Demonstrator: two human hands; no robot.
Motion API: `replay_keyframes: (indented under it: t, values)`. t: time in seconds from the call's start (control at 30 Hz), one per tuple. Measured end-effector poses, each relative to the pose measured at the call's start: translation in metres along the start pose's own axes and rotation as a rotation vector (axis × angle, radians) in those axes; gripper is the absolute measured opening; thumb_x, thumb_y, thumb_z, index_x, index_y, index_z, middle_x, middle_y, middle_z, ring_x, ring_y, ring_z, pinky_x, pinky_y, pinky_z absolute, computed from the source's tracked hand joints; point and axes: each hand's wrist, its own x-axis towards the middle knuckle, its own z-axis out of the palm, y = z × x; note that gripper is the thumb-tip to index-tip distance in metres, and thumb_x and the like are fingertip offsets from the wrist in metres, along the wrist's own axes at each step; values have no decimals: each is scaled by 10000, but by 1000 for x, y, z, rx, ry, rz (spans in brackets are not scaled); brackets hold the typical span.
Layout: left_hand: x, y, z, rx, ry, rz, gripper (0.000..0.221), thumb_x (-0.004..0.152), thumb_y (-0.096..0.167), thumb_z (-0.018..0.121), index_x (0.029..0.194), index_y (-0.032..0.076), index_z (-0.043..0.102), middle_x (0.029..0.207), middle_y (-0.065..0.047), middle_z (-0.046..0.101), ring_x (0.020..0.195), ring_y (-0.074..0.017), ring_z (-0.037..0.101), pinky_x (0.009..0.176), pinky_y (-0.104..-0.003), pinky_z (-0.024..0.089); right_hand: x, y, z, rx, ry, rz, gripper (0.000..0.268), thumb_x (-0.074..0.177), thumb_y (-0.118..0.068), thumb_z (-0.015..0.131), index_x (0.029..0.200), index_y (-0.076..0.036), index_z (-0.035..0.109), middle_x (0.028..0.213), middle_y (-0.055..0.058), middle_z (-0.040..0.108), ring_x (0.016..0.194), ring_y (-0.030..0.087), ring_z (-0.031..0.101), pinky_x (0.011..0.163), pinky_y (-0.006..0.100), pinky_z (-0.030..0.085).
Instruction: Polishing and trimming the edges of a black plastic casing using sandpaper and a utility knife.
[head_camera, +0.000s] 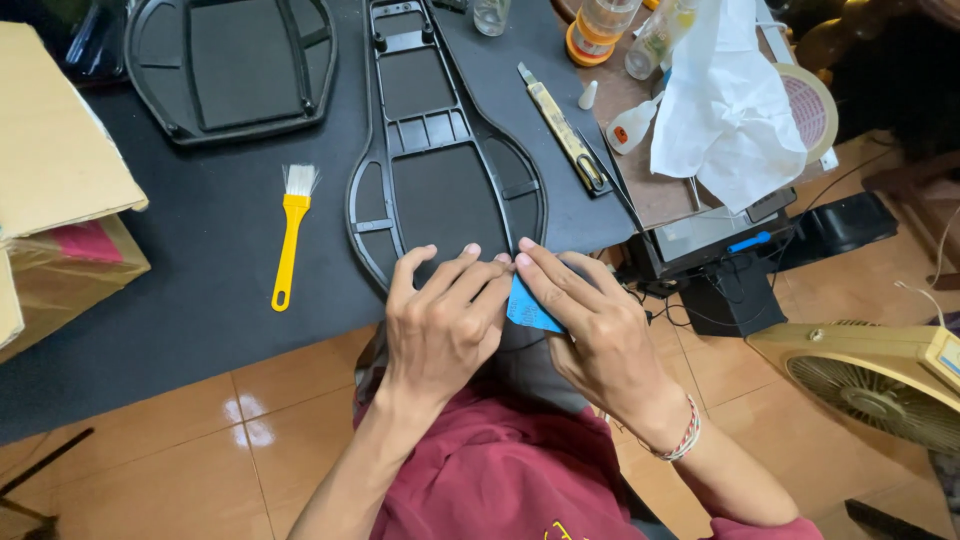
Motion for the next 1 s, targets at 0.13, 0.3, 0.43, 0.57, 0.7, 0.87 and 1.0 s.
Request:
replay_keyframes:
  t: [0.13, 0.3, 0.43, 0.57, 0.7, 0.87, 1.0]
  values:
    - [-3, -2, 2, -12, -12, 10, 145, 875, 86, 726, 946, 199, 784, 885, 54, 747, 924, -186, 746, 1004, -468, 489, 1, 2, 3, 14, 1, 25, 556, 825, 52, 549, 1342, -81, 704, 1293, 91, 741, 1024, 351, 709, 826, 449, 601]
    - [5, 0, -6, -53, -3, -11, 116, 873, 89, 750, 912, 191, 788, 857, 48, 742, 921, -194, 745, 1033, -486, 466, -3, 2, -2, -23, -51, 7, 506, 848, 26, 580, 1329, -69, 707, 1313, 102, 732, 1080, 388, 703, 812, 464, 578]
    - [4, 0, -6, -67, -4, -21, 89, 857, 151, 796, 927, 206, 791, 879, 55, 750, 924, -184, 740, 1037, -492, 452, 1, -1, -15, 19, -91, 19, 478, 860, -8, 594, 1315, -88, 716, 1319, 105, 732, 1121, 378, 710, 858, 458, 577]
    - [5, -1, -7, -114, -17, -49, 51, 912, 230, 770, 953, 209, 792, 905, 55, 754, 951, -187, 730, 1059, -515, 433, 8, 11, -24, 293, -91, 195, 379, 871, 8, 603, 1199, -83, 770, 1164, 128, 783, 1056, 355, 755, 851, 455, 597]
    - [7, -1, -8, -127, -45, -82, 84, 931, 296, 758, 951, 222, 795, 918, 55, 760, 972, -187, 725, 1068, -528, 426, 20, 39, -26, 313, -18, 416, 233, 980, -49, 567, 1114, -39, 757, 949, 176, 760, 755, 323, 760, 635, 414, 605]
    - [11, -8, -12, -123, -74, -76, 114, 920, 280, 765, 983, 192, 800, 951, 20, 766, 1004, -226, 713, 1102, -594, 354, 20, 47, -14, 373, 64, 543, 197, 1000, -36, 608, 1168, 52, 553, 895, 255, 688, 611, 341, 721, 486, 428, 550]
    - [23, -15, -21, -76, -121, -110, 127, 928, 168, 730, 1024, 114, 794, 997, -43, 755, 1058, -280, 690, 1120, -636, 299, 35, 50, -11, 203, 88, 483, 218, 978, -107, 745, 1126, -34, 603, 743, 175, 704, 577, 253, 665, 482, 362, 496]
